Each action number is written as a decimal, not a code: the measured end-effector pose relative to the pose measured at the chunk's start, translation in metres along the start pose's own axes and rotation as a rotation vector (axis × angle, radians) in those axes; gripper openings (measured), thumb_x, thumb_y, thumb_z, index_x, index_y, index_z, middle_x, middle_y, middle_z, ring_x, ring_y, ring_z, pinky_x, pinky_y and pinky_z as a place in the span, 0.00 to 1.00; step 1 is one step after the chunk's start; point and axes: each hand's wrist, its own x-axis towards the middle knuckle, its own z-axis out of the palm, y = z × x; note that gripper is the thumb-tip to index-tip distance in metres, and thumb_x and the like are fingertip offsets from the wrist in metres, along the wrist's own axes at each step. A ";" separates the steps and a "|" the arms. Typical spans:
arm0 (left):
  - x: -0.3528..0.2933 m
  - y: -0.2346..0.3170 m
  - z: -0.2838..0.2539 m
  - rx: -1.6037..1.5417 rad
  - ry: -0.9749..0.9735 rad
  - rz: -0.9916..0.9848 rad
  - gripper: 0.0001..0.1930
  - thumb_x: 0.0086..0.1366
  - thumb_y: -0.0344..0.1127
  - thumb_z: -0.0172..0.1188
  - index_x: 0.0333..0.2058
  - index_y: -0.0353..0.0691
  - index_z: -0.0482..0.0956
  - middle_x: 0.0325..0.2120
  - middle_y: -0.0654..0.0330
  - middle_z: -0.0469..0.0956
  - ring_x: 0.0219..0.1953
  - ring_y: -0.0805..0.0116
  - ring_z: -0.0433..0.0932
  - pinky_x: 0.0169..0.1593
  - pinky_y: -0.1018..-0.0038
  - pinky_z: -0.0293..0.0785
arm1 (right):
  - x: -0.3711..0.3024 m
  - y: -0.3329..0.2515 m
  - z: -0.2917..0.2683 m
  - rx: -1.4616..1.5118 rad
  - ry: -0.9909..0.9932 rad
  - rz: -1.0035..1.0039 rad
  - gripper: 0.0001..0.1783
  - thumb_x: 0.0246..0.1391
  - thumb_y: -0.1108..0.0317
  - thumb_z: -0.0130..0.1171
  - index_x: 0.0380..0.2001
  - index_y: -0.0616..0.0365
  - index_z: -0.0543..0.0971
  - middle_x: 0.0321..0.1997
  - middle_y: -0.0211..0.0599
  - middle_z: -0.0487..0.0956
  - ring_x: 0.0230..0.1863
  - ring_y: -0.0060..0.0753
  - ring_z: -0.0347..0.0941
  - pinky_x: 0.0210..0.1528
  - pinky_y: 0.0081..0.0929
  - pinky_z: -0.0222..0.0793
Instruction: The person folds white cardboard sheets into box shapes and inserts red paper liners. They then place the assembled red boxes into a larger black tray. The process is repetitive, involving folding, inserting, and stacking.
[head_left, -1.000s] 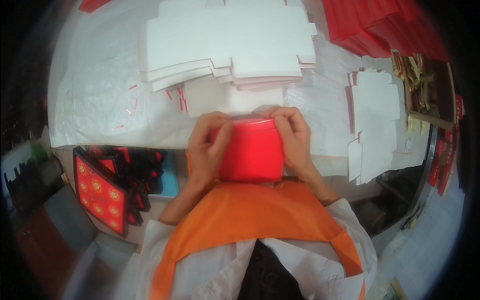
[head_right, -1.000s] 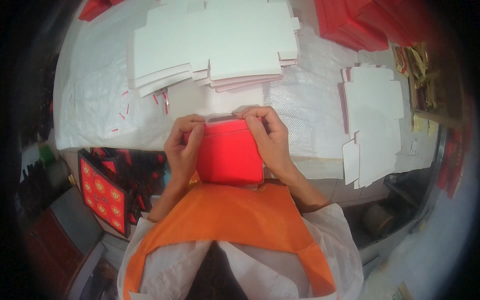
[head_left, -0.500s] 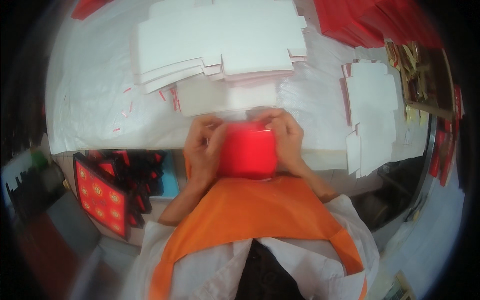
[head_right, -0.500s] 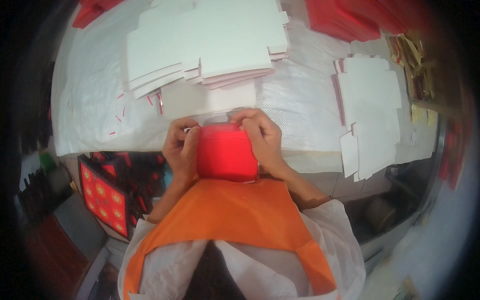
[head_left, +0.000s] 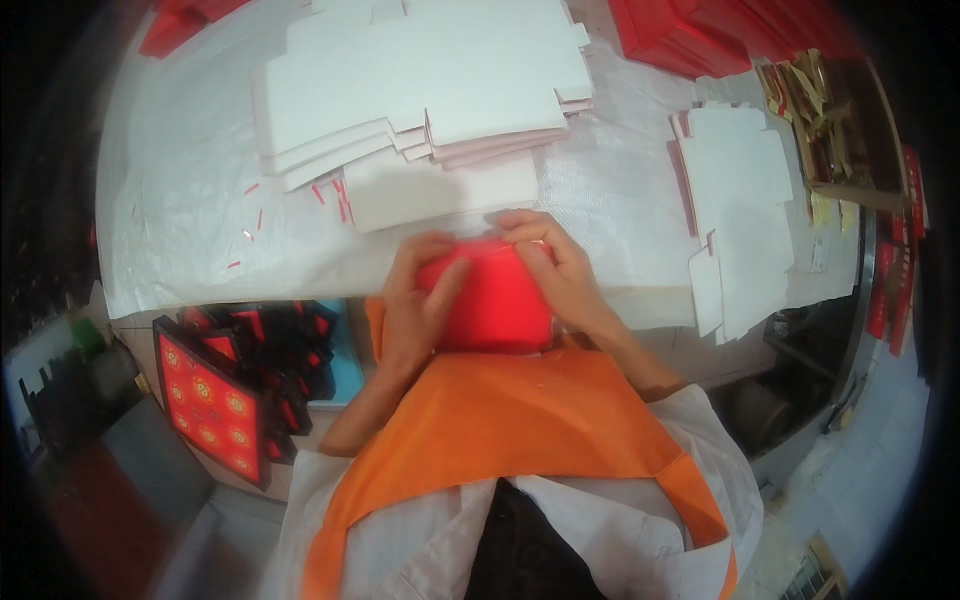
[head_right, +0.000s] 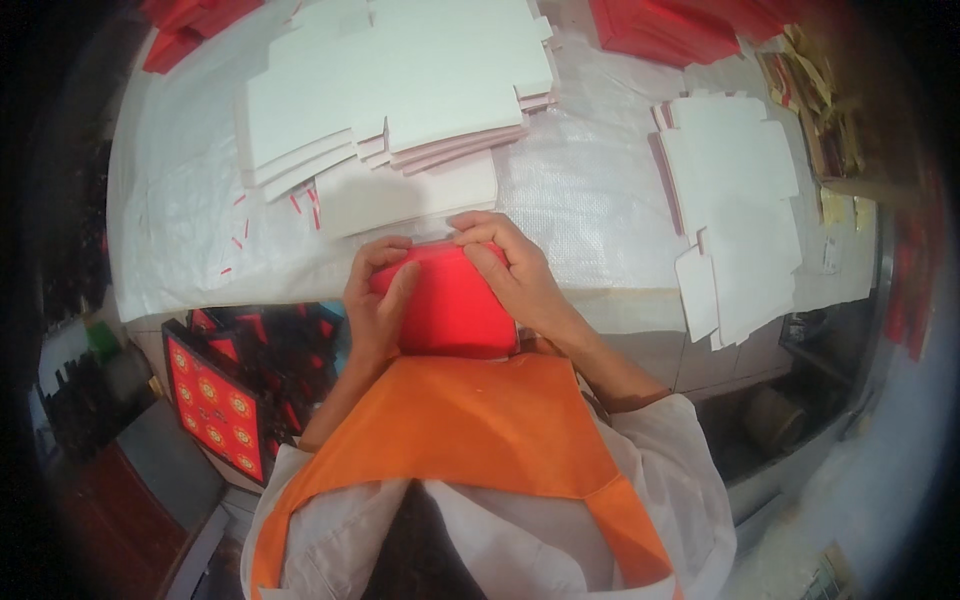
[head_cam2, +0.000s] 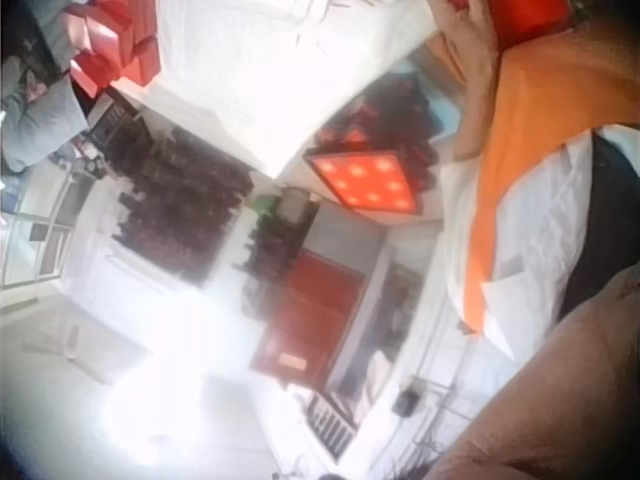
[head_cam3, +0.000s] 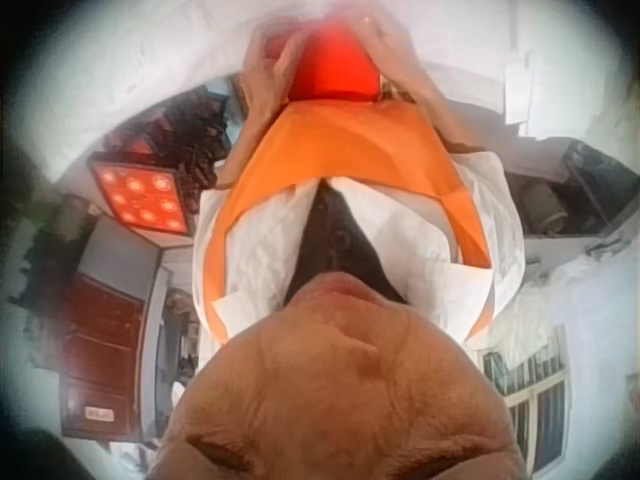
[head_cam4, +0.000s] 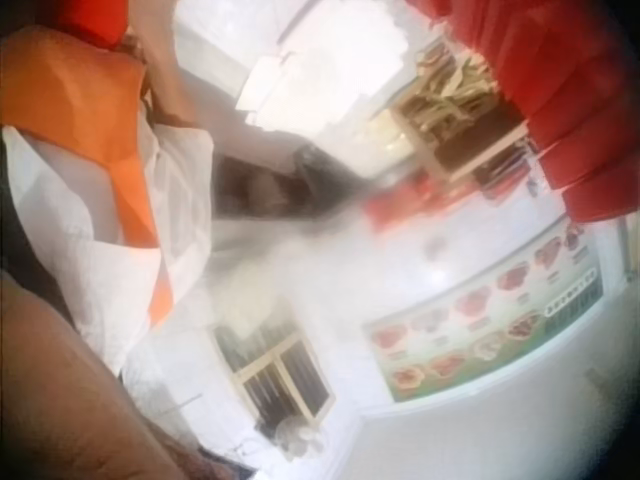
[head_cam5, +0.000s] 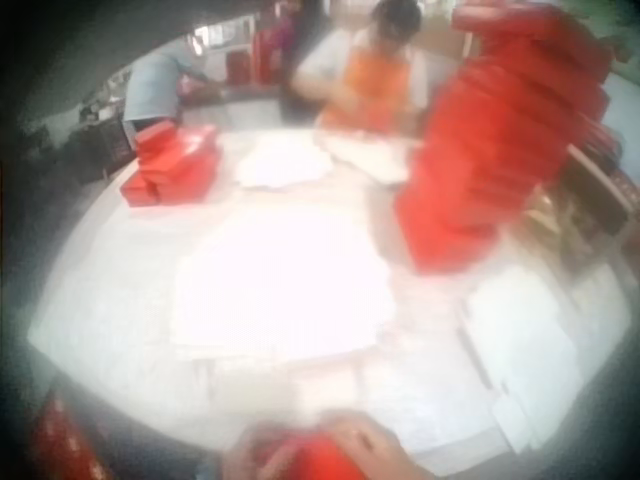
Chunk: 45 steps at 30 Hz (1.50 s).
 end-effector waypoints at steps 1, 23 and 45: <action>0.000 -0.001 -0.001 -0.002 -0.008 -0.004 0.06 0.54 0.23 0.56 0.31 0.35 0.70 0.37 0.56 0.72 0.42 0.68 0.69 0.48 0.76 0.63 | -0.001 0.000 -0.001 0.001 -0.022 -0.001 0.04 0.54 0.75 0.48 0.32 0.63 0.73 0.45 0.41 0.73 0.46 0.30 0.69 0.48 0.23 0.64; 0.059 0.052 -0.006 0.146 -0.286 0.114 0.10 0.55 0.26 0.59 0.32 0.33 0.66 0.36 0.52 0.74 0.33 0.69 0.74 0.37 0.78 0.71 | 0.037 -0.064 -0.047 -0.358 -0.170 -0.127 0.26 0.56 0.69 0.45 0.58 0.60 0.58 0.58 0.46 0.62 0.59 0.38 0.58 0.60 0.30 0.53; 0.061 0.042 0.030 -0.026 -0.588 -0.133 0.07 0.59 0.27 0.55 0.36 0.36 0.68 0.36 0.57 0.72 0.35 0.72 0.70 0.39 0.78 0.68 | 0.007 -0.017 -0.067 0.325 -0.114 0.037 0.07 0.57 0.75 0.44 0.39 0.61 0.67 0.59 0.43 0.60 0.54 0.30 0.62 0.55 0.26 0.58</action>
